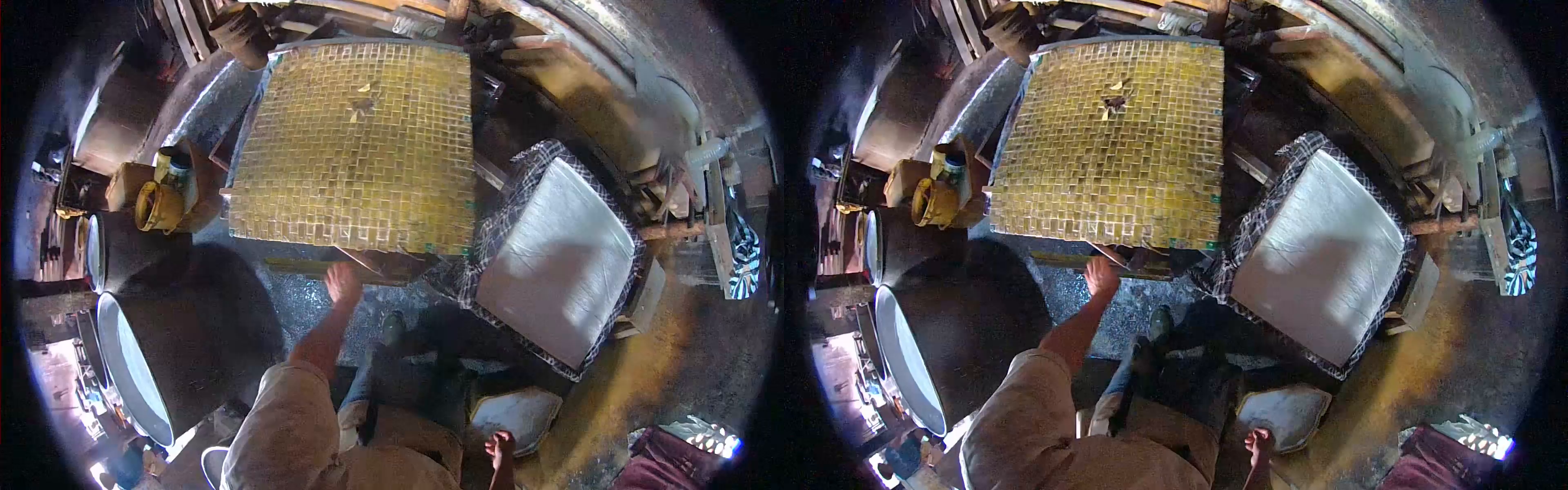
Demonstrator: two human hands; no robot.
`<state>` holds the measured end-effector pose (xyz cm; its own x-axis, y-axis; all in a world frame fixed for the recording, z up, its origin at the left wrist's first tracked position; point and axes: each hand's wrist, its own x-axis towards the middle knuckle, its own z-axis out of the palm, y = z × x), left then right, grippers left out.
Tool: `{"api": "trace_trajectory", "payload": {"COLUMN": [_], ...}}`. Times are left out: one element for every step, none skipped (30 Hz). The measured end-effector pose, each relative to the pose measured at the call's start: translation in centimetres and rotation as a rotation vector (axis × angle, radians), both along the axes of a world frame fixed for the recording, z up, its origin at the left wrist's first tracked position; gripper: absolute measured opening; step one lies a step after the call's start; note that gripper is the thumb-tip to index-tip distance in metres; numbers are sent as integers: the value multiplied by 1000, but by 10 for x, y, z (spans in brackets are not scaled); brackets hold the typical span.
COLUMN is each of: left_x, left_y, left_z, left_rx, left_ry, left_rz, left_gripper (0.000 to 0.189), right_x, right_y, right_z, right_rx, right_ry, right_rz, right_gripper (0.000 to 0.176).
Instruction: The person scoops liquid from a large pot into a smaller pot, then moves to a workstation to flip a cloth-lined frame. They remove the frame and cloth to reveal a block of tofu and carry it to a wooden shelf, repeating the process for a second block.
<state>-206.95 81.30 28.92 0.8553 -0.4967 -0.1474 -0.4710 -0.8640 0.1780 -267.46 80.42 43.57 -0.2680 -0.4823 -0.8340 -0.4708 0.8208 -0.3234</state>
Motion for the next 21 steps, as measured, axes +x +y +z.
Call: {"api": "trace_trajectory", "payload": {"left_x": [19,30,42,49,50,49,48,46,40,35,32,26,19,16,16,13,7,2,-4,-12,-19], "left_y": [-1,5,8,9,14,16,16,19,28,32,34,38,43,50,52,50,49,50,45,38,37], "left_z": [19,5,-11,-16,-22,-28,-38,-46,-59,-67,-74,-73,-65,-55,-42,-30,-17,0,21,43,61], "left_rx": [-21,26,66,43,119,195,277,367,353,339,421,509,508,508,510,516,436,358,367,375,267], "left_ry": [28,8,-18,-9,29,64,166,263,312,358,416,474,469,479,483,472,486,499,469,436,425], "left_rz": [-93,-198,-309,-329,-419,-509,-524,-541,-500,-458,-593,-725,-743,-823,-906,-929,-984,-1033,-1135,-1237,-1282], "left_gripper": [41,40,40,40,38,37,36,36,36,36,31,26,26,22,19,19,18,17,17,17,16], "right_x": [9,20,36,40,41,54,62,67,72,81,90,98,109,122,130,128,121,117,110,97,90], "right_y": [-5,-13,-23,-30,-33,-39,-45,-49,-52,-54,-53,-51,-52,-51,-46,-40,-35,-30,-24,-19,-15], "right_z": [2,9,20,18,17,23,24,26,27,25,23,23,26,27,28,25,14,1,-13,-34,-46], "right_rx": [-70,-79,-64,-74,-81,-99,-115,-130,-148,-164,-231,-288,-294,-292,-292,-298,-367,-406,-438,-369,-341], "right_ry": [-53,-48,-23,-35,-45,-7,9,-119,-250,-243,-200,-151,-146,-169,-195,-196,-387,-489,-595,-645,-682], "right_rz": [61,110,133,130,123,163,138,37,-60,-82,123,331,314,320,319,295,270,251,231,178,147], "right_gripper": [13,13,13,13,14,15,15,13,10,10,14,18,18,18,17,17,17,17,17,28,33]}}
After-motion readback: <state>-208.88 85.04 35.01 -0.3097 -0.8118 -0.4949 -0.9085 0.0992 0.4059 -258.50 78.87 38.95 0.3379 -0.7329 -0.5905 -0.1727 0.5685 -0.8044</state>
